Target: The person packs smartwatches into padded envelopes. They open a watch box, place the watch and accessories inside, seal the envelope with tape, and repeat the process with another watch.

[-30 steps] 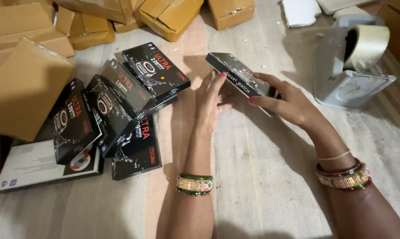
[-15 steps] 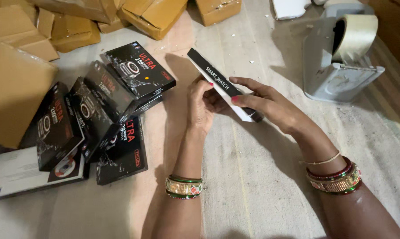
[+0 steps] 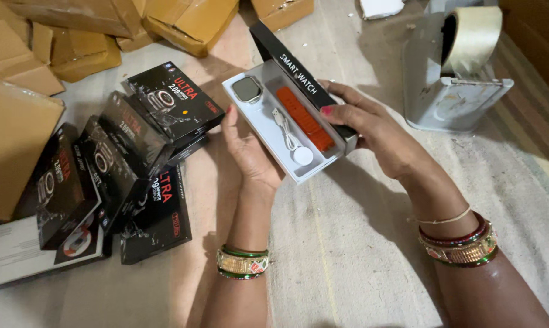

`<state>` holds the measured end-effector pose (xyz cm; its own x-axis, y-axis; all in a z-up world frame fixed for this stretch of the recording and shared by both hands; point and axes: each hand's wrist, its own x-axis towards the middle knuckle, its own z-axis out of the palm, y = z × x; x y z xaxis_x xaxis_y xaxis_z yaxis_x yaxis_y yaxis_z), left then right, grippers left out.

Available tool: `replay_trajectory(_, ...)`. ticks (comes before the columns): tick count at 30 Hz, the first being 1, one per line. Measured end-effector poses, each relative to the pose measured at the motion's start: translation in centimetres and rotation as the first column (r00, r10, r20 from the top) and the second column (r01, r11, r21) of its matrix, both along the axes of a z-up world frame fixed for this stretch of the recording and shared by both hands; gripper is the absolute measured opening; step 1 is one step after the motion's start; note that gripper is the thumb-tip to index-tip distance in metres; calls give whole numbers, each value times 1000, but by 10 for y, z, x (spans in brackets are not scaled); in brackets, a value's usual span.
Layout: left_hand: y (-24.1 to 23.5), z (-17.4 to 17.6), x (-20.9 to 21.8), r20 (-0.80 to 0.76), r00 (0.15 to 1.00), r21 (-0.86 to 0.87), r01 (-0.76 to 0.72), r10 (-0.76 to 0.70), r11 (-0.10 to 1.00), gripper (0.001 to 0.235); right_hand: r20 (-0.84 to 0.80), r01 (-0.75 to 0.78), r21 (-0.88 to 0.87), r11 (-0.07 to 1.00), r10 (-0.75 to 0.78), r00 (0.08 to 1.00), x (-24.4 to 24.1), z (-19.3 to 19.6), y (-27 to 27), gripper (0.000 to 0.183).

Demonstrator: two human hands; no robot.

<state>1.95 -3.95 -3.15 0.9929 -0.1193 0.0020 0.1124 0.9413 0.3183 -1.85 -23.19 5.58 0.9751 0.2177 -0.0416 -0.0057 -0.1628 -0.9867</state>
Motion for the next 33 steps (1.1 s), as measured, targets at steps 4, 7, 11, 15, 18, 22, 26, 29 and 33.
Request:
replay_trajectory(4, 6, 6, -4, 60, 998, -19, 38, -37, 999, 84, 14, 4, 82, 997, -5, 1000, 2, 6, -18, 77)
replay_trajectory(7, 9, 5, -6, 159, 981, 109, -126, 108, 986, 89, -73, -29, 176, 984, 43, 996, 1, 7, -25, 80)
replay_trajectory(11, 10, 3, -3, 179, 983, 111, -73, 52, 991, 93, -47, 92, 119, 989, -87, 995, 1, 5, -24, 79)
replay_trajectory(15, 4, 11, 2, 139, 981, 649, -195, 137, 735, 89, 240, 321, -424, 847, -237, 942, 0, 0, -30, 78)
replay_trajectory(18, -12, 25, 1, 238, 967, 911, -255, 92, 324, 95, 534, 496, -628, 600, -131, 835, 3, -7, -34, 80)
replay_trajectory(22, -32, 40, -16, 315, 941, 944, -298, 120, -140, 104, 561, 538, -695, 478, -108, 821, 7, -18, -37, 84)
replay_trajectory(26, -28, 43, -25, 410, 888, 908, -419, 206, 0, 105, 540, 545, -670, 505, -172, 824, 10, -28, -43, 84)
replay_trajectory(29, -1, 40, -28, 350, 893, 761, -447, 282, 470, 100, 627, 584, -623, 521, -114, 771, 16, -36, -39, 89)
replay_trajectory(33, 43, 42, -27, 25, 984, 417, -172, 177, 892, 82, 630, 582, -700, 415, -26, 776, 21, -40, -30, 86)
